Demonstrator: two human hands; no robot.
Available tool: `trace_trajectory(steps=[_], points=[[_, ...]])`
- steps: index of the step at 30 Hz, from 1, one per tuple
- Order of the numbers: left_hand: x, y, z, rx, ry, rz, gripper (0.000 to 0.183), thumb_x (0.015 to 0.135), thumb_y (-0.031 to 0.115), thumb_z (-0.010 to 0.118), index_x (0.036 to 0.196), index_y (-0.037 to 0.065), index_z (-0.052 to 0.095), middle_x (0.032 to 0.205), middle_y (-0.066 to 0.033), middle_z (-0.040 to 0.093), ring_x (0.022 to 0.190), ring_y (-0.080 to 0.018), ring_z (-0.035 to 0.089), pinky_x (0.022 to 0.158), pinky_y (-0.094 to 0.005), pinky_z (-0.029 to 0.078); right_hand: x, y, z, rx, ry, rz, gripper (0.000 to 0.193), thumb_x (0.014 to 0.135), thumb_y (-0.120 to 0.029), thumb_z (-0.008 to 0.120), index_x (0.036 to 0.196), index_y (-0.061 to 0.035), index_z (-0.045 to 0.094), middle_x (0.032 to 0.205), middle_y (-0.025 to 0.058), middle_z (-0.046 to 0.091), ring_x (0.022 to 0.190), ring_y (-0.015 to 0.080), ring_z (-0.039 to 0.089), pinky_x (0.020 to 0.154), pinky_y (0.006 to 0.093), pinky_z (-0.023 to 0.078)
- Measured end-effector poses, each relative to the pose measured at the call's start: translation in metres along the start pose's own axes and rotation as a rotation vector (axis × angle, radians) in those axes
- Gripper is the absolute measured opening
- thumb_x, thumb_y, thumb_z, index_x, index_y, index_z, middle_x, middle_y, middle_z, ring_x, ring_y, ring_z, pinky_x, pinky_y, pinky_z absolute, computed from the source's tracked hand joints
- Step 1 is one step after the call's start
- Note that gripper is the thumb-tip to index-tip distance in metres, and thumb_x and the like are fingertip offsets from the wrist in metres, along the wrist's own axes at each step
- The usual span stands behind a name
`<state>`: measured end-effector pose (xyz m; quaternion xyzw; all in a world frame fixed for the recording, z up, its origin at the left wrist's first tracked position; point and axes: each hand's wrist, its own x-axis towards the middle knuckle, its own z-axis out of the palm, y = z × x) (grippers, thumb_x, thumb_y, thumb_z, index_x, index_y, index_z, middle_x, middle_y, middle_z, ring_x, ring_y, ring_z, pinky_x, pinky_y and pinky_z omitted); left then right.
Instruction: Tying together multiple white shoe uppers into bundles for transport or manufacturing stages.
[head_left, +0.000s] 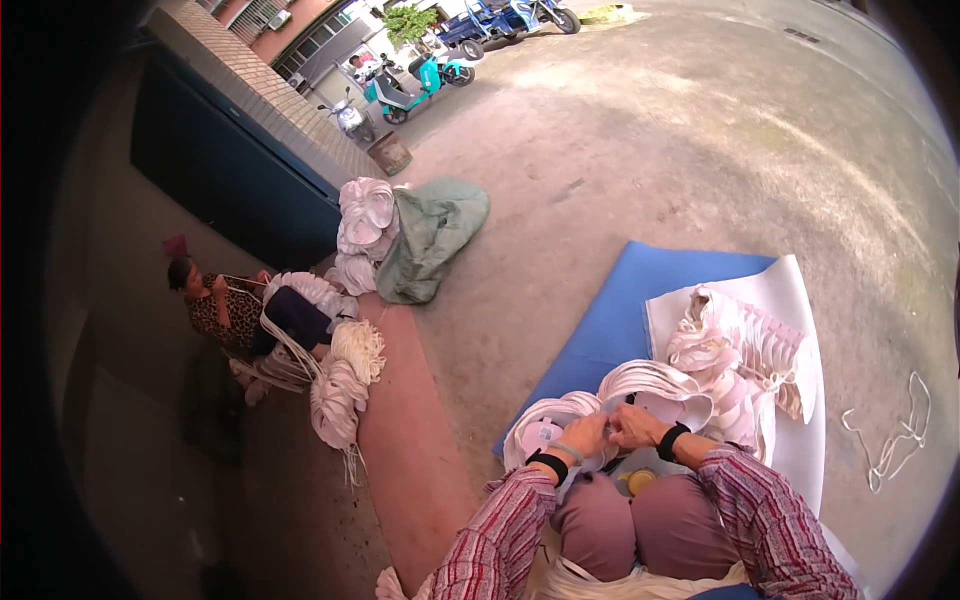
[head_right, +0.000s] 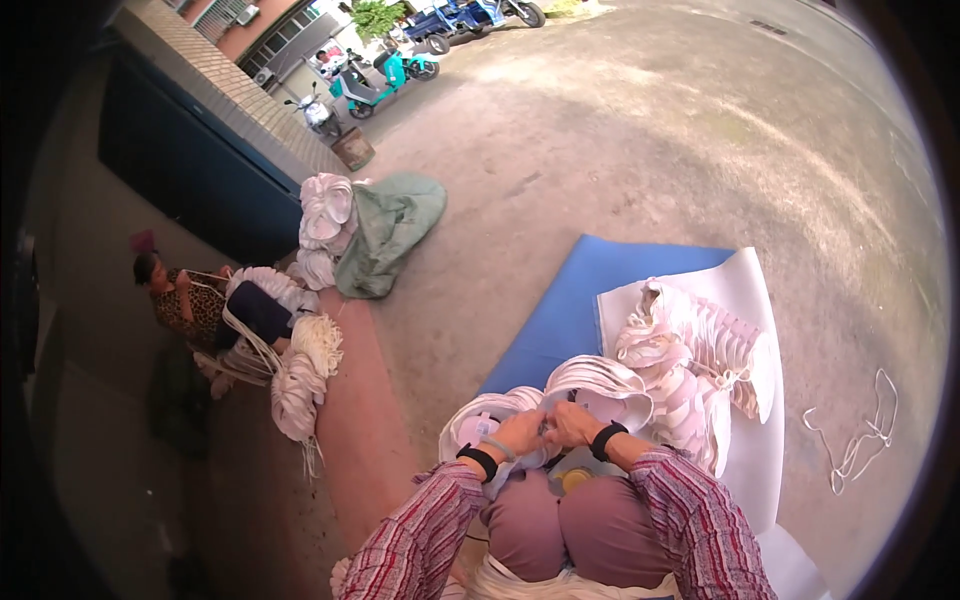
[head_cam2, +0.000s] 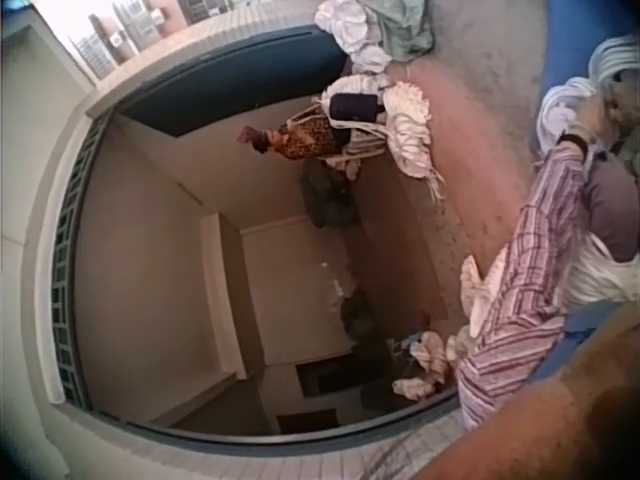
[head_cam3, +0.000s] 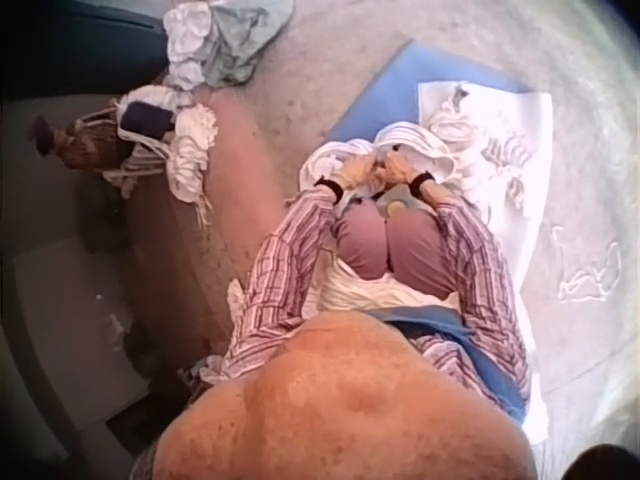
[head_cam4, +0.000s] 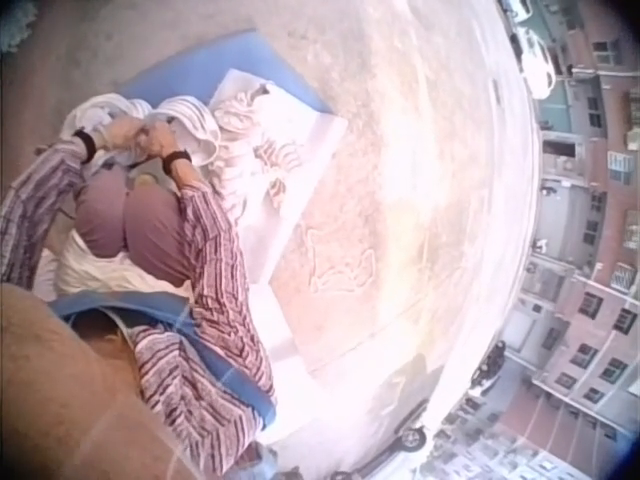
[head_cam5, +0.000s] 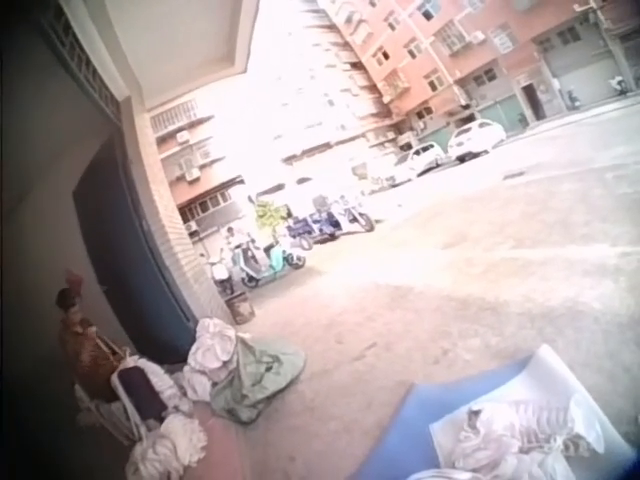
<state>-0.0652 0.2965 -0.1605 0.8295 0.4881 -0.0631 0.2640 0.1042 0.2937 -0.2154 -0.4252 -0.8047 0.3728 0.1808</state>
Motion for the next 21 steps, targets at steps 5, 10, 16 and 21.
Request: trace_trajectory(steps=[5, 10, 16, 21], points=[[-0.002, -0.021, 0.013, -0.019, -0.03, -0.075, 0.029, 0.081, 0.019, 0.061, 0.105, 0.003, 0.057, 0.099, -0.0234, 0.065, 0.094, -0.0429, 0.061, 0.081, -0.0504, 0.048, -0.006, -0.021, -0.008, 0.211, -0.016, -0.005, 0.034, 0.07, -0.028, 0.064, 0.075, 0.005, 0.063, 0.064, 0.0219, 0.06, 0.065, 0.0349, 0.064, 0.061, 0.0426, 0.05], [-0.005, -0.016, 0.018, 0.014, -0.005, -0.014, 0.027, 0.084, 0.014, 0.054, 0.109, 0.002, 0.053, 0.105, -0.0229, 0.062, 0.098, -0.0423, 0.06, 0.083, -0.0504, 0.048, -0.021, -0.029, -0.026, 0.185, -0.177, 0.098, 0.027, 0.073, -0.024, 0.06, 0.075, 0.0019, 0.063, 0.065, 0.021, 0.061, 0.064, 0.0327, 0.064, 0.062, 0.0426, 0.049], [-0.008, -0.019, 0.02, 0.052, 0.065, -0.08, 0.027, 0.085, 0.014, 0.052, 0.11, 0.005, 0.054, 0.099, -0.0222, 0.065, 0.095, -0.0415, 0.061, 0.083, -0.0509, 0.047, -0.029, -0.045, -0.026, 0.186, -0.208, 0.109, 0.026, 0.074, -0.024, 0.061, 0.077, 0.0015, 0.064, 0.067, 0.0227, 0.061, 0.065, 0.0347, 0.063, 0.063, 0.0427, 0.049], [-0.011, -0.025, 0.016, -0.062, 0.055, -0.074, 0.027, 0.084, 0.015, 0.052, 0.11, 0.006, 0.053, 0.098, -0.0232, 0.065, 0.095, -0.0426, 0.061, 0.081, -0.0513, 0.048, -0.031, -0.05, -0.031, 0.069, -0.102, -0.024, 0.026, 0.074, -0.025, 0.062, 0.079, 0.0014, 0.064, 0.071, 0.0219, 0.063, 0.067, 0.0333, 0.062, 0.065, 0.0416, 0.049]])
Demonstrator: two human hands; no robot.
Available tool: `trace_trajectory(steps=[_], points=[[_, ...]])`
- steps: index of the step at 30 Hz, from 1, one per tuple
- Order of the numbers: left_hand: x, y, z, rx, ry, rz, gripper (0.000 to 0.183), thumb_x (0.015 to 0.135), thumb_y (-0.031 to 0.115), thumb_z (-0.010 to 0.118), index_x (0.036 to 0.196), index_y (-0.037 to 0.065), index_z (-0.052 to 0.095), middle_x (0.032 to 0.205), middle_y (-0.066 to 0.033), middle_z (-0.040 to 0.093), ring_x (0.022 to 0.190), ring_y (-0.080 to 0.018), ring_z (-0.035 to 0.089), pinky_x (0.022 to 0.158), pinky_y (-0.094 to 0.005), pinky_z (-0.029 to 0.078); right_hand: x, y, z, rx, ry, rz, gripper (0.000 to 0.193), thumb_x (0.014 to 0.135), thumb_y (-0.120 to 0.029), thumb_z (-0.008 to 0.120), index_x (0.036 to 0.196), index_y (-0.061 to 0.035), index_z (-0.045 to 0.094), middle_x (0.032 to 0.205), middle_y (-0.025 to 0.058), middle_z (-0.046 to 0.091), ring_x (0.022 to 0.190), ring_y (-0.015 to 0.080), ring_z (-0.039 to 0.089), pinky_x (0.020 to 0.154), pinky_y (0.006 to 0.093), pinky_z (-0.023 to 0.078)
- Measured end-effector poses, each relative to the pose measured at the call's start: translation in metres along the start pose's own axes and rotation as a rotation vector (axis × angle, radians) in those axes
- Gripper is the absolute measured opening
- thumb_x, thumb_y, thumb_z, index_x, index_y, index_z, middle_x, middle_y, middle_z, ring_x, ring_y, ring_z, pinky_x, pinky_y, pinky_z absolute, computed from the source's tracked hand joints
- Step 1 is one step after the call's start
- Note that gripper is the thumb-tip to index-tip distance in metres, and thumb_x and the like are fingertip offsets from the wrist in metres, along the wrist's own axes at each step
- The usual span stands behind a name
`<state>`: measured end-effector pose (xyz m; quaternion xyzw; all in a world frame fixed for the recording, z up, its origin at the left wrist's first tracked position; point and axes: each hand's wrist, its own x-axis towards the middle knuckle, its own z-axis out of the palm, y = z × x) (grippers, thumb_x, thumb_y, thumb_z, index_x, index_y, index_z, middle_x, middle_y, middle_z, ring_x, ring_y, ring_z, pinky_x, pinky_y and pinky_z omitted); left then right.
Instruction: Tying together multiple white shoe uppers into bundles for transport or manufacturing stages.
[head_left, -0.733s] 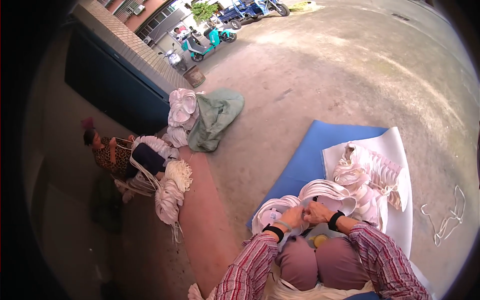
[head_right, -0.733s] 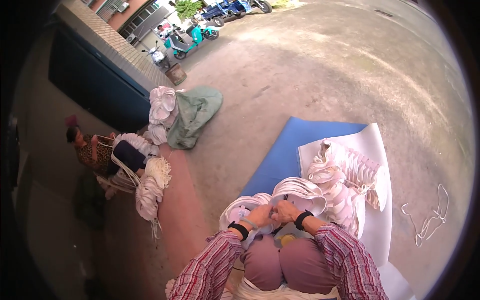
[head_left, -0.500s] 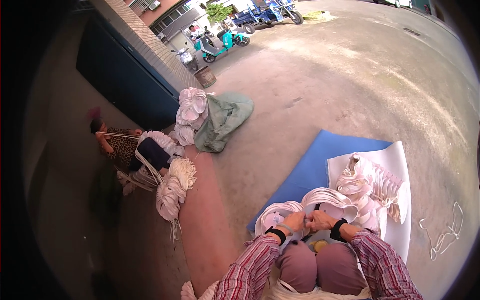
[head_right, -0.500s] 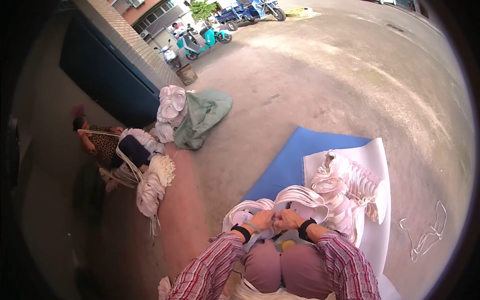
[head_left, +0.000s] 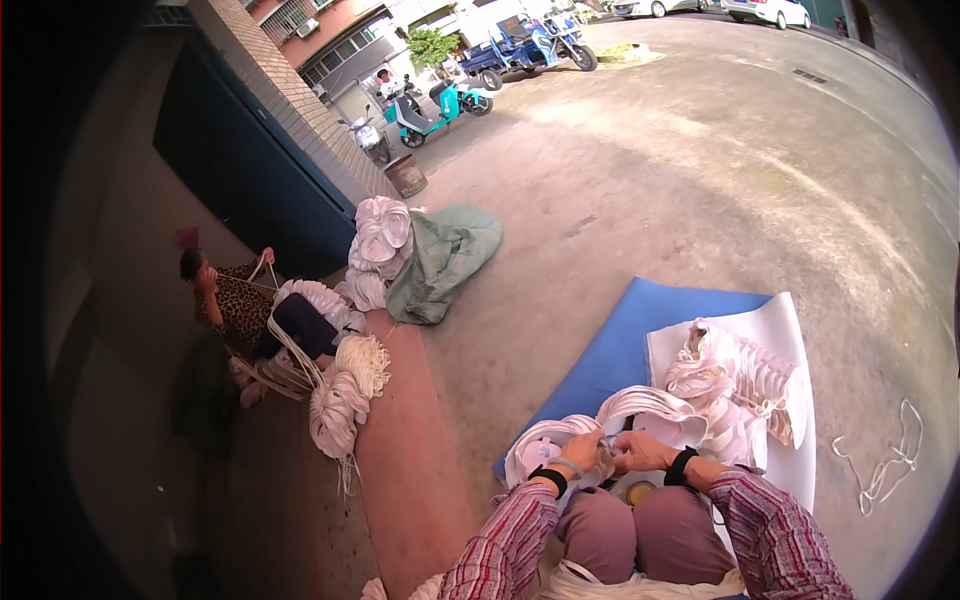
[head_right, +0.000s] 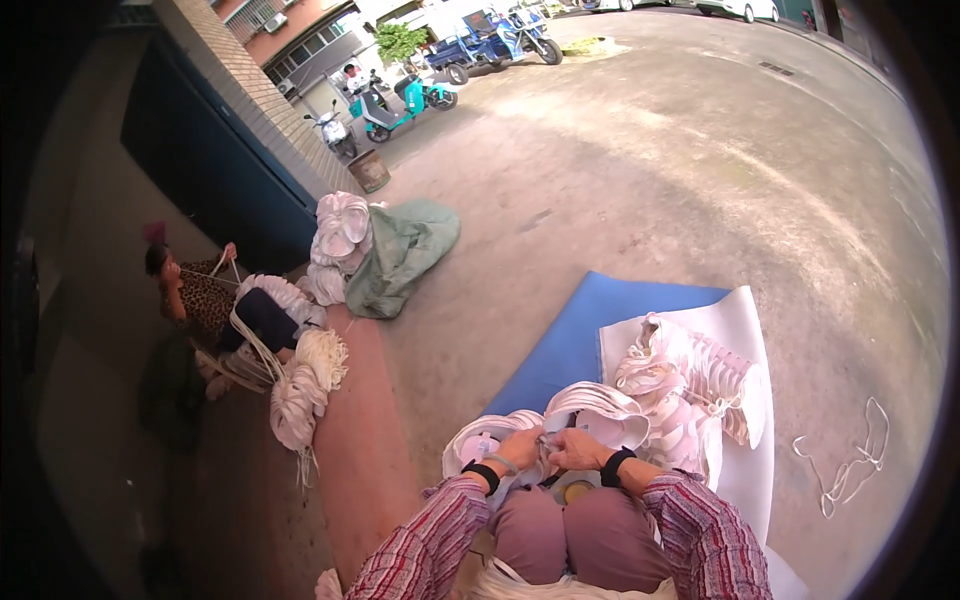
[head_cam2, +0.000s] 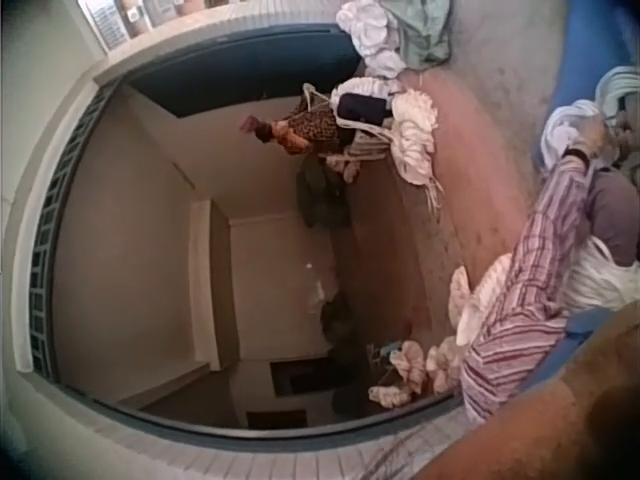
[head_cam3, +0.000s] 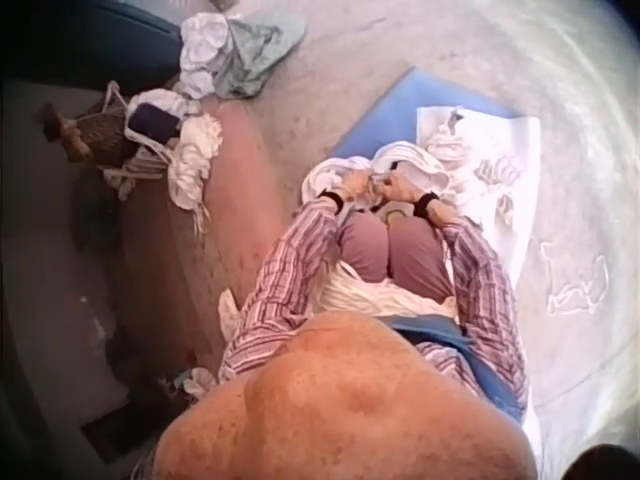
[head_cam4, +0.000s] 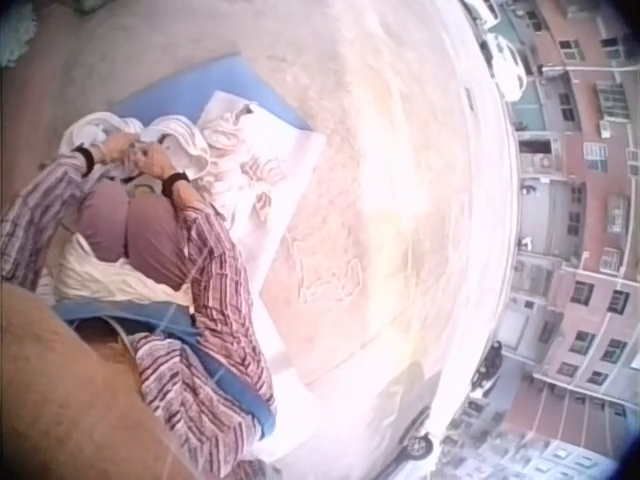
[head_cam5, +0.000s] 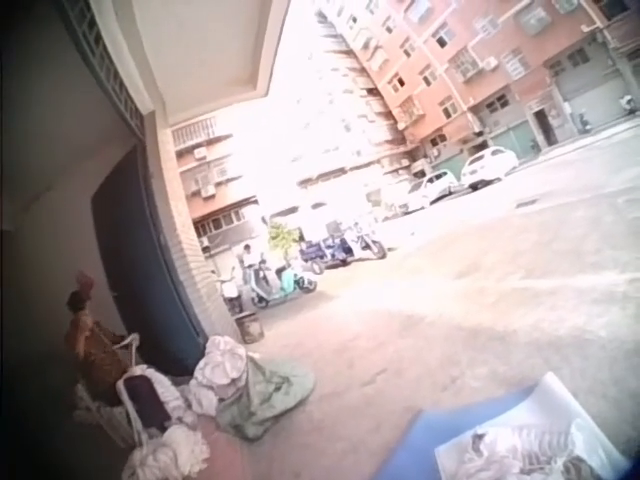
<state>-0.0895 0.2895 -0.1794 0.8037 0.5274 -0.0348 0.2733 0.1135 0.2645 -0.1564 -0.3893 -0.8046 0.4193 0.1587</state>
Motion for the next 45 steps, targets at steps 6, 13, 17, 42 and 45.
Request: trace_trajectory(steps=[6, 13, 17, 42, 45], points=[[0.0, 0.004, -0.003, -0.116, 0.039, -0.107, 0.033, 0.082, 0.018, 0.06, 0.112, 0.006, 0.052, 0.097, -0.0242, 0.065, 0.095, -0.0428, 0.061, 0.081, -0.0498, 0.048, 0.008, -0.002, 0.008, 0.137, 0.478, -0.049, 0.023, 0.076, -0.025, 0.065, 0.082, -0.0036, 0.067, 0.083, 0.0156, 0.062, 0.078, 0.0277, 0.06, 0.07, 0.0362, 0.048], [-0.002, -0.01, -0.008, -0.099, -0.01, -0.043, 0.024, 0.083, 0.017, 0.058, 0.106, 0.007, 0.058, 0.098, -0.0222, 0.066, 0.096, -0.0413, 0.062, 0.084, -0.0502, 0.048, 0.002, -0.043, -0.046, 0.582, 0.107, 0.08, 0.025, 0.088, -0.024, 0.062, 0.087, 0.0002, 0.069, 0.081, 0.0028, 0.065, 0.076, 0.0096, 0.058, 0.069, 0.027, 0.048], [0.004, -0.001, -0.01, -0.053, -0.059, -0.083, 0.024, 0.083, 0.017, 0.058, 0.104, 0.007, 0.06, 0.099, -0.0205, 0.066, 0.096, -0.0402, 0.062, 0.084, -0.0493, 0.048, -0.006, -0.035, -0.056, 0.614, 0.182, 0.076, 0.028, 0.088, -0.027, 0.059, 0.085, -0.0008, 0.069, 0.073, 0.0035, 0.063, 0.069, 0.0107, 0.055, 0.065, 0.0277, 0.047], [-0.009, -0.016, 0.002, 0.023, 0.019, 0.029, 0.027, 0.093, 0.027, 0.043, 0.098, 0.005, 0.058, 0.089, -0.0247, 0.064, 0.088, -0.0455, 0.06, 0.078, -0.0554, 0.045, -0.103, -0.145, -0.221, 1.587, 0.403, -0.501, 0.032, 0.1, -0.023, 0.047, 0.072, -0.0107, 0.037, 0.07, 0.0, 0.042, 0.047, 0.0025, 0.023, 0.037, 0.0174, 0.021], [-0.013, -0.043, -0.001, -0.183, 0.078, 0.036, 0.037, 0.095, 0.031, 0.038, 0.088, 0.004, 0.062, 0.086, -0.0224, 0.065, 0.086, -0.0426, 0.061, 0.078, -0.0524, 0.046, -0.081, -0.164, -0.183, 1.441, 0.3, -0.351, 0.031, 0.099, -0.022, 0.049, 0.071, -0.0089, 0.042, 0.067, -0.0004, 0.044, 0.046, 0.0032, 0.024, 0.038, 0.0191, 0.019]])
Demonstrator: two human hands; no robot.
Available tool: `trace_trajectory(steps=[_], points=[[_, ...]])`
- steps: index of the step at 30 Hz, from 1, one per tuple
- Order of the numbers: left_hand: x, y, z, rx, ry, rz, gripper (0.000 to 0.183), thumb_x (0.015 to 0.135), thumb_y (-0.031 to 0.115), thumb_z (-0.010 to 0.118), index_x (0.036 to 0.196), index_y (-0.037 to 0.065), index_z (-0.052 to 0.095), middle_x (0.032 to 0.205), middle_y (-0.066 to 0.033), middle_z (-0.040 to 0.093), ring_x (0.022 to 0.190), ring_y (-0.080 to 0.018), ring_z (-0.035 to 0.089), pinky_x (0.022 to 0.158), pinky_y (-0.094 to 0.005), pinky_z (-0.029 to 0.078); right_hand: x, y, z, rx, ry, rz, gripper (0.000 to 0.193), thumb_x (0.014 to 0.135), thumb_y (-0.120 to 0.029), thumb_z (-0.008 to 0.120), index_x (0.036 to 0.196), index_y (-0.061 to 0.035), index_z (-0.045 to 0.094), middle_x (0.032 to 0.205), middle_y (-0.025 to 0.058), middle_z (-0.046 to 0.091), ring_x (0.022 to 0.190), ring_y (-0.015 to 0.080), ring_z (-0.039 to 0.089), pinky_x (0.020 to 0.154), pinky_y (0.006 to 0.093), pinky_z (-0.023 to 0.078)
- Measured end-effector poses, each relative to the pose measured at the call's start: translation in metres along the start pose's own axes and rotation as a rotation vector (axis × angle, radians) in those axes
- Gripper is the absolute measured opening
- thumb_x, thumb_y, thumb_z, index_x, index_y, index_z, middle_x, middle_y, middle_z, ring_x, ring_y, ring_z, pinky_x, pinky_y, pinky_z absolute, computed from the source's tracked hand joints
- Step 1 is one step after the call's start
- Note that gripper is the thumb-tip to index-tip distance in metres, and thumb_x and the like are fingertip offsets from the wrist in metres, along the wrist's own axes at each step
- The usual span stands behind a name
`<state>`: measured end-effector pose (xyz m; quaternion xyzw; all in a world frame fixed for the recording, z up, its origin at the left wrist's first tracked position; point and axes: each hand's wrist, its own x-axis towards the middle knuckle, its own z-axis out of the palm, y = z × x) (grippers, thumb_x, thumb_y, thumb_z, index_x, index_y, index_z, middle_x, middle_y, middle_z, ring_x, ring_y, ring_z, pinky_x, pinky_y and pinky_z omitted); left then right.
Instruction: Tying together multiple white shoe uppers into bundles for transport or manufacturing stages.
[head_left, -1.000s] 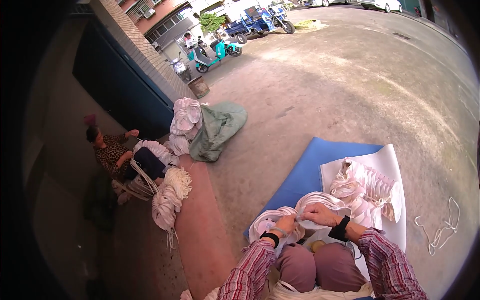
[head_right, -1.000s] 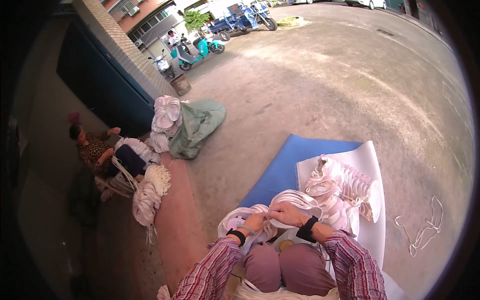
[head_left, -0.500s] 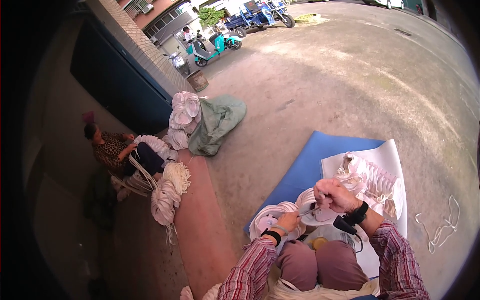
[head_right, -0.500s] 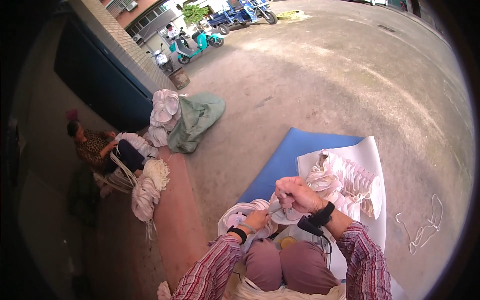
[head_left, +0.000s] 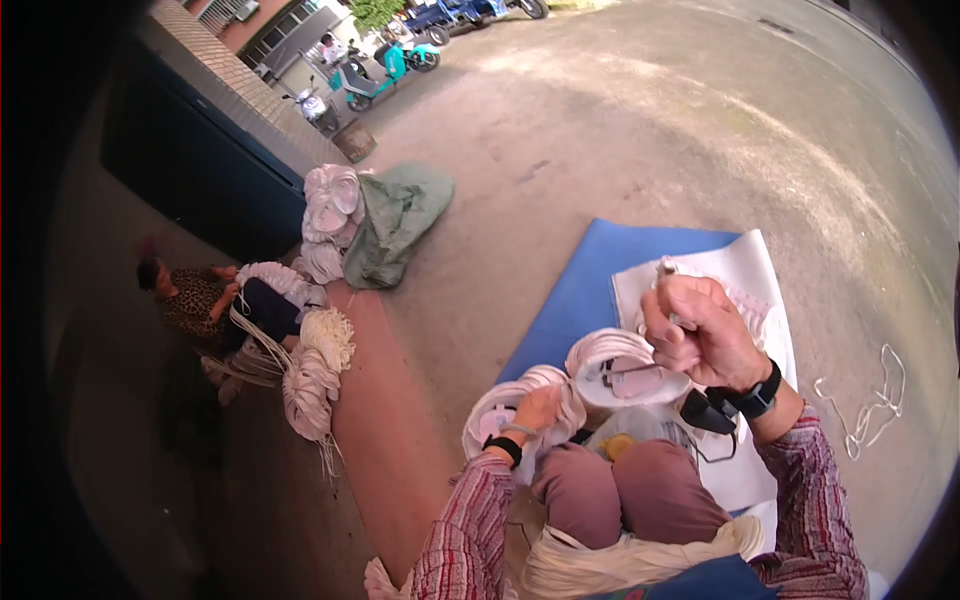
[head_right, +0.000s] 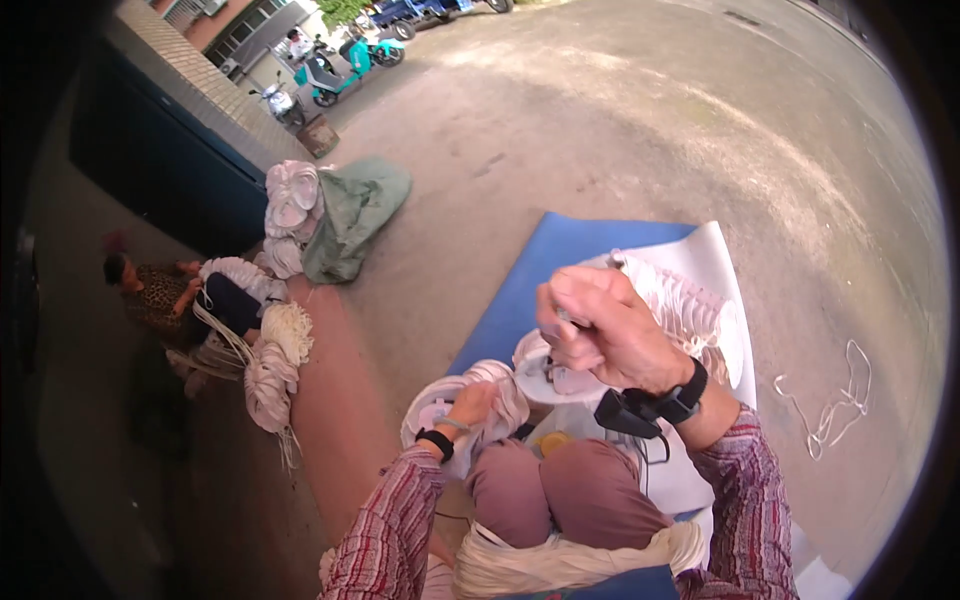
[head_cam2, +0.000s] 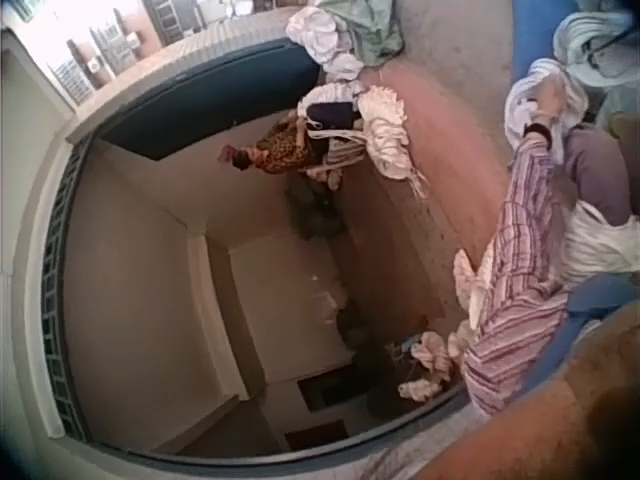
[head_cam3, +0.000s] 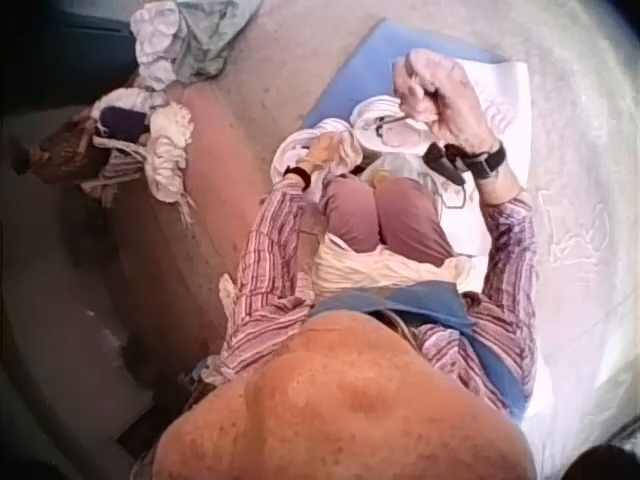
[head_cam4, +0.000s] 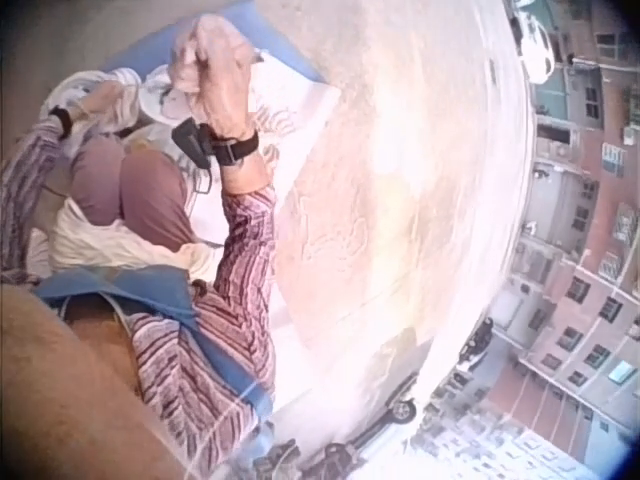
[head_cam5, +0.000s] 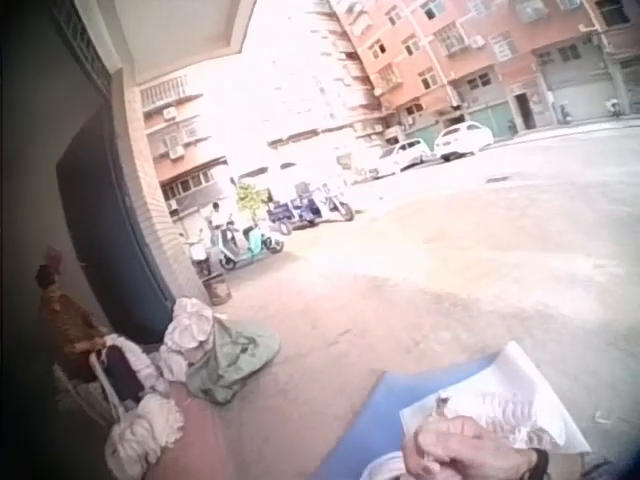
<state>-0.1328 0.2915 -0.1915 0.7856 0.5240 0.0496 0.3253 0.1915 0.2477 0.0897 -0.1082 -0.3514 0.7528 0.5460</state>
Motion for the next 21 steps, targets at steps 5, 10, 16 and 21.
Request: trace_trajectory(steps=[5, 10, 16, 21], points=[[0.0, 0.04, -0.033, 0.003, 0.152, -0.017, 0.042, 0.095, 0.033, 0.038, 0.086, 0.003, 0.065, 0.083, -0.02, 0.065, 0.081, -0.038, 0.062, 0.076, -0.0474, 0.046, 0.023, 0.011, -0.002, -0.03, -0.005, 0.041, 0.032, 0.098, -0.024, 0.052, 0.072, -0.0052, 0.05, 0.063, -0.0019, 0.043, 0.045, 0.0019, 0.025, 0.038, 0.0198, 0.018], [-0.002, 0.066, -0.041, -0.487, 0.35, 0.103, 0.035, 0.096, 0.03, 0.041, 0.088, 0.004, 0.064, 0.072, -0.0109, 0.063, 0.066, -0.0245, 0.059, 0.064, -0.0377, 0.045, 0.031, 0.036, 0.002, 0.0, 0.027, 0.113, 0.031, 0.096, -0.025, 0.056, 0.073, -0.0059, 0.052, 0.064, -0.0016, 0.047, 0.046, 0.0019, 0.026, 0.039, 0.0199, 0.019], [-0.018, 0.129, -0.098, -1.377, -0.275, 0.225, 0.028, 0.098, 0.024, 0.044, 0.081, 0.006, 0.058, 0.061, 0.0022, 0.044, 0.054, -0.0078, 0.039, 0.054, -0.0233, 0.036, 0.035, 0.069, 0.041, -0.182, -0.133, 0.172, 0.032, 0.099, -0.024, 0.052, 0.071, -0.0071, 0.053, 0.06, -0.0048, 0.045, 0.045, 0.0018, 0.031, 0.041, 0.0203, 0.024], [-0.034, 0.073, -0.085, -1.428, 0.398, -0.185, 0.023, 0.101, 0.024, 0.045, 0.091, 0.006, 0.055, 0.06, 0.0058, 0.04, 0.05, -0.0041, 0.034, 0.053, -0.0215, 0.035, 0.044, 0.041, 0.019, -0.12, 0.016, 0.078, 0.03, 0.096, -0.026, 0.056, 0.071, -0.0097, 0.054, 0.062, -0.0057, 0.048, 0.048, 0.0012, 0.035, 0.041, 0.0185, 0.025]])
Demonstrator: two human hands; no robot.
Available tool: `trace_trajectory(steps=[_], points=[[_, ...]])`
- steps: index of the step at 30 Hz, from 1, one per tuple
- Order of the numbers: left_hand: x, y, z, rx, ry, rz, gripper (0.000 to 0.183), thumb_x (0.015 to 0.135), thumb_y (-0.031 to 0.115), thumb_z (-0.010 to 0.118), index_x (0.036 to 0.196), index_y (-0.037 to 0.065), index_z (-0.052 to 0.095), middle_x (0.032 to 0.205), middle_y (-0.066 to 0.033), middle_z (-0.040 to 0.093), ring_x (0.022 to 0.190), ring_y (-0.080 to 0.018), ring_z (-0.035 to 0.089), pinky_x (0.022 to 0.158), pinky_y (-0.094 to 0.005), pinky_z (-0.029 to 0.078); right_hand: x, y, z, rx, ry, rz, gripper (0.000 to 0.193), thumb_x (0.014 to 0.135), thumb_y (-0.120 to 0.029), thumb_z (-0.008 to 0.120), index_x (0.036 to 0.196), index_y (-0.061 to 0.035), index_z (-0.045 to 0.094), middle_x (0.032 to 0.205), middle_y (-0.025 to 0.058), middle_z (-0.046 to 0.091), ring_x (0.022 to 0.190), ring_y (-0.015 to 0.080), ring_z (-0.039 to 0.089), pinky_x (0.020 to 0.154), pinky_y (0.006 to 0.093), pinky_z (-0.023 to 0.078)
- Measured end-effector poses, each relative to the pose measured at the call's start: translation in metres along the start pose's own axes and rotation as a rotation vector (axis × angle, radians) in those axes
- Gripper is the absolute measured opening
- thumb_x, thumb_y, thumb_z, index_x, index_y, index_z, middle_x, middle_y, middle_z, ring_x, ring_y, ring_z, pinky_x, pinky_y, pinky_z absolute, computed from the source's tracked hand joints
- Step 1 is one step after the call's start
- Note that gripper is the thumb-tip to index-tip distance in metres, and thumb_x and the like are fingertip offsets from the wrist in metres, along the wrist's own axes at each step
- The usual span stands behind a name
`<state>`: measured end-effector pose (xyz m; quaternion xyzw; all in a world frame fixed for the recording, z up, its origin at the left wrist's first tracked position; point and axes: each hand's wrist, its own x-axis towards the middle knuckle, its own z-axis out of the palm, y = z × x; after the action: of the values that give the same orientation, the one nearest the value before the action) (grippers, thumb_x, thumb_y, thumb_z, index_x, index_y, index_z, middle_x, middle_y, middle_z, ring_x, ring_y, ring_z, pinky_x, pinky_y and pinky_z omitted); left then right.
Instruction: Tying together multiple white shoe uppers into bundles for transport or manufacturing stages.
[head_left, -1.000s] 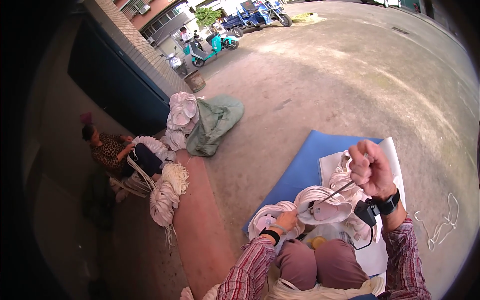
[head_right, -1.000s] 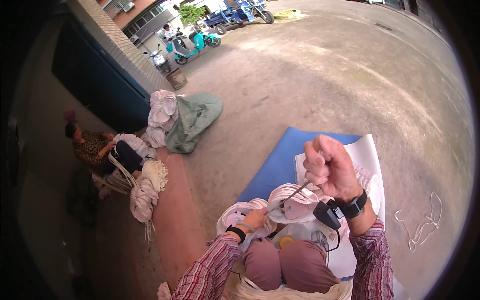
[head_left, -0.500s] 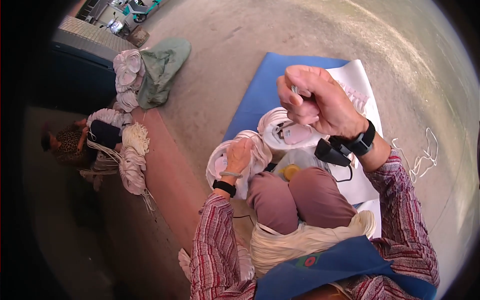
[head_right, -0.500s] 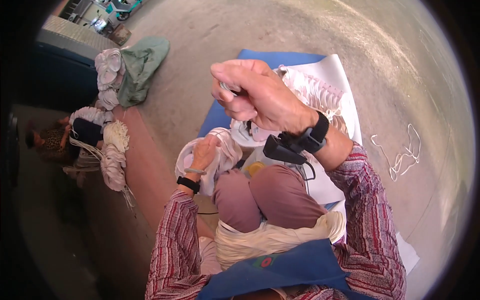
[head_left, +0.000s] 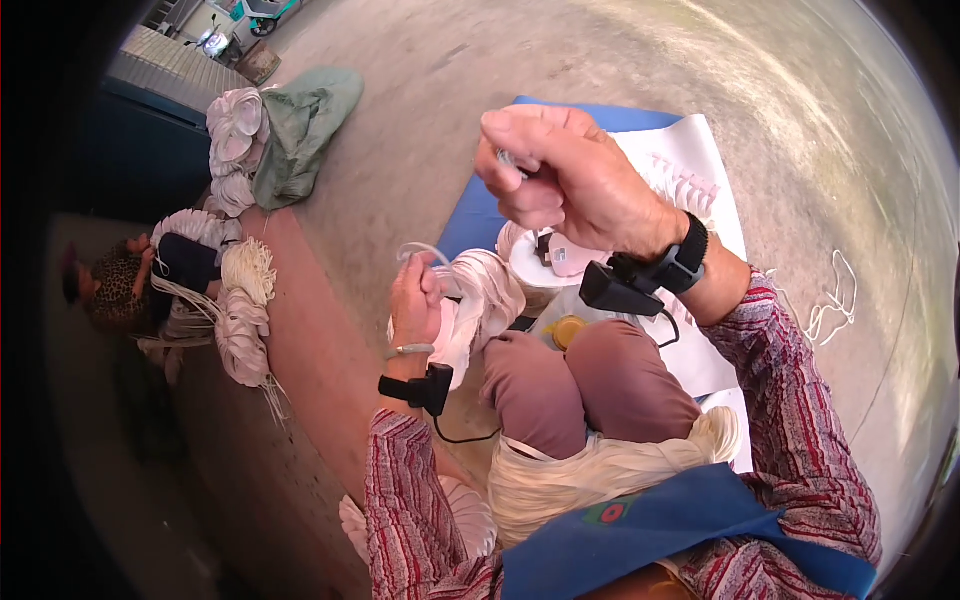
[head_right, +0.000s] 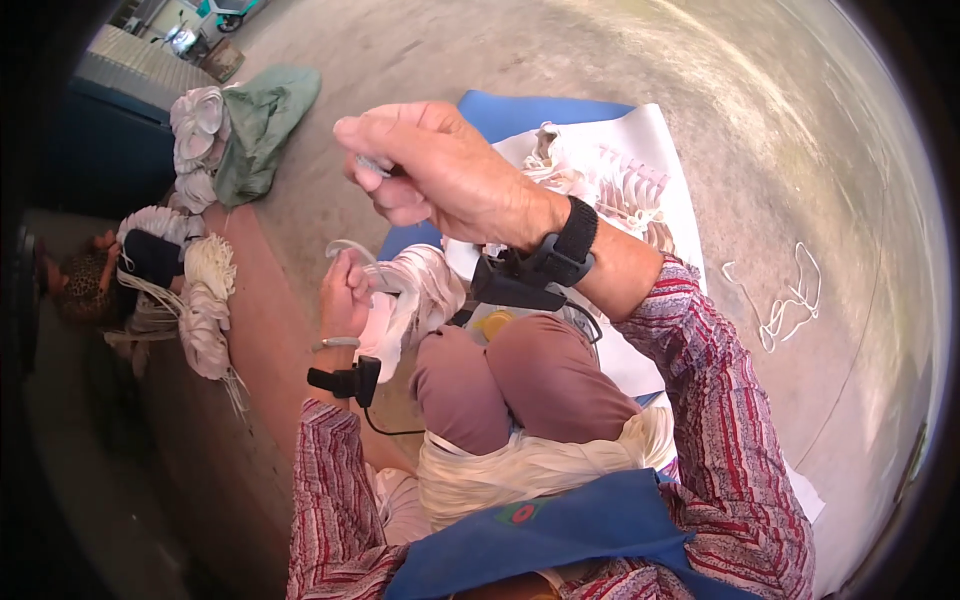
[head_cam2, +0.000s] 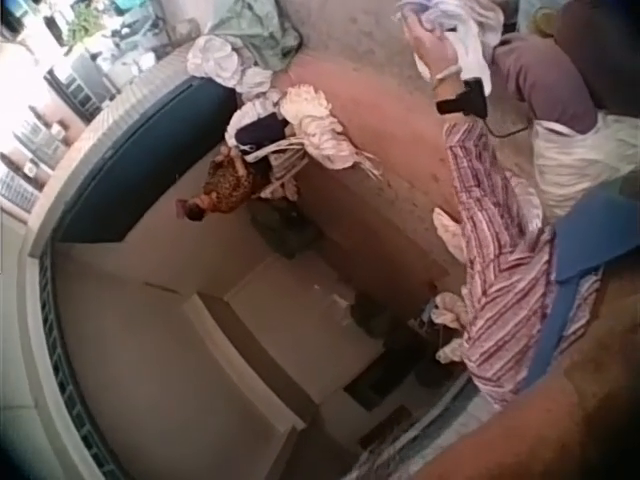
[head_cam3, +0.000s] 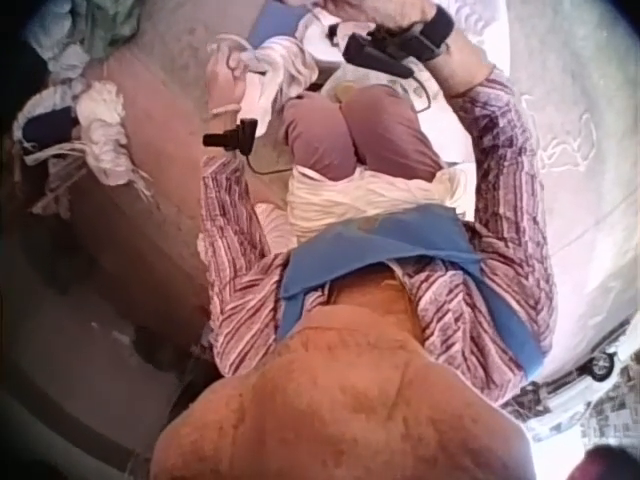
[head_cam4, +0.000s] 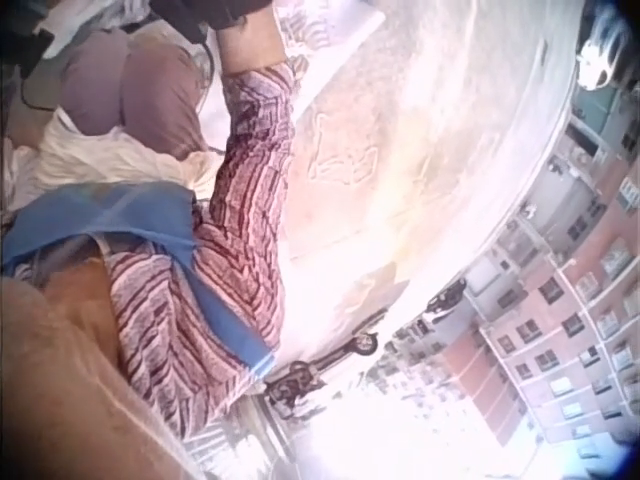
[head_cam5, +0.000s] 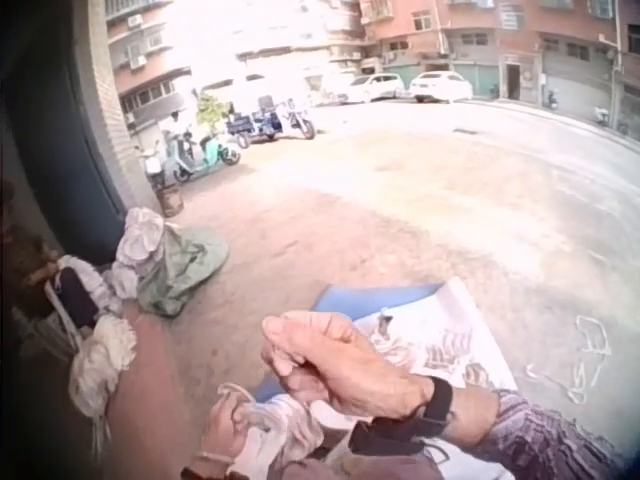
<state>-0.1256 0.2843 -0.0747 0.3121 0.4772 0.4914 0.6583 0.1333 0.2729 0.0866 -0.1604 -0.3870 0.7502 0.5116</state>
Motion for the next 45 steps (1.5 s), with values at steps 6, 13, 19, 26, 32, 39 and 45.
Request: trace_trajectory(steps=[6, 13, 19, 26, 32, 39, 45], points=[[-0.015, -0.026, 0.02, -0.131, -0.692, -0.028, 0.023, 0.101, 0.02, 0.045, 0.116, 0.004, 0.051, 0.093, 0.0012, 0.055, 0.088, -0.0111, 0.054, 0.07, -0.0273, 0.046, -0.001, 0.047, 0.049, -0.272, -0.203, 0.178, 0.034, 0.098, -0.026, 0.053, 0.07, -0.0067, 0.055, 0.061, -0.0067, 0.048, 0.054, 0.001, 0.04, 0.046, 0.0192, 0.032], [-0.017, -0.081, 0.017, 0.937, -0.408, 0.293, 0.029, 0.1, 0.021, 0.043, 0.123, 0.003, 0.05, 0.102, -0.0042, 0.057, 0.095, -0.0119, 0.054, 0.081, -0.0286, 0.046, -0.002, 0.073, 0.081, -0.298, -0.205, 0.136, 0.033, 0.098, -0.025, 0.051, 0.07, -0.007, 0.051, 0.062, -0.0062, 0.046, 0.053, 0.001, 0.038, 0.045, 0.0197, 0.03], [-0.022, -0.075, 0.013, 1.045, -0.392, 0.455, 0.027, 0.099, 0.024, 0.043, 0.114, 0.003, 0.054, 0.094, -0.0049, 0.058, 0.088, -0.0137, 0.056, 0.076, -0.0299, 0.046, -0.008, 0.067, 0.085, -0.221, -0.101, 0.073, 0.033, 0.099, -0.024, 0.051, 0.07, -0.0072, 0.051, 0.064, -0.0051, 0.047, 0.055, 0.0014, 0.039, 0.047, 0.0192, 0.031], [-0.034, -0.074, -0.003, 1.152, -0.351, 0.627, 0.03, 0.098, 0.029, 0.044, 0.101, 0.003, 0.058, 0.083, -0.0058, 0.06, 0.077, -0.0162, 0.059, 0.07, -0.0318, 0.046, -0.01, 0.081, 0.085, -0.706, -0.242, -0.071, 0.022, 0.092, -0.022, 0.056, 0.083, -0.0023, 0.058, 0.077, 0.0101, 0.059, 0.065, 0.017, 0.059, 0.059, 0.0309, 0.046], [-0.06, -0.063, -0.004, 1.217, -0.308, 0.734, 0.034, 0.097, 0.033, 0.045, 0.092, 0.003, 0.062, 0.076, -0.0065, 0.061, 0.07, -0.018, 0.061, 0.066, -0.0332, 0.047, -0.015, 0.083, 0.036, -1.216, -0.013, -0.34, 0.03, 0.083, -0.011, 0.058, 0.112, -0.0039, 0.057, 0.116, 0.0197, 0.054, 0.095, 0.0368, 0.06, 0.081, 0.0421, 0.049], [-0.076, -0.036, 0.007, 0.909, -0.289, 0.077, 0.038, 0.096, 0.032, 0.041, 0.093, 0.002, 0.064, 0.077, -0.0156, 0.064, 0.073, -0.0288, 0.061, 0.072, -0.038, 0.047, -0.03, 0.11, -0.039, -1.399, -0.457, 0.068, 0.04, 0.072, 0.003, 0.054, 0.112, -0.0021, 0.059, 0.112, 0.0193, 0.056, 0.097, 0.0366, 0.059, 0.083, 0.0415, 0.048], [-0.068, -0.034, 0.02, 1.015, -0.375, 0.17, 0.039, 0.096, 0.033, 0.042, 0.091, 0.001, 0.063, 0.077, -0.017, 0.064, 0.074, -0.0284, 0.063, 0.072, -0.0375, 0.048, -0.028, 0.135, -0.065, -1.319, -0.491, 0.03, 0.04, 0.074, 0.001, 0.057, 0.114, -0.001, 0.059, 0.116, 0.0199, 0.055, 0.106, 0.0362, 0.056, 0.09, 0.0418, 0.044]])
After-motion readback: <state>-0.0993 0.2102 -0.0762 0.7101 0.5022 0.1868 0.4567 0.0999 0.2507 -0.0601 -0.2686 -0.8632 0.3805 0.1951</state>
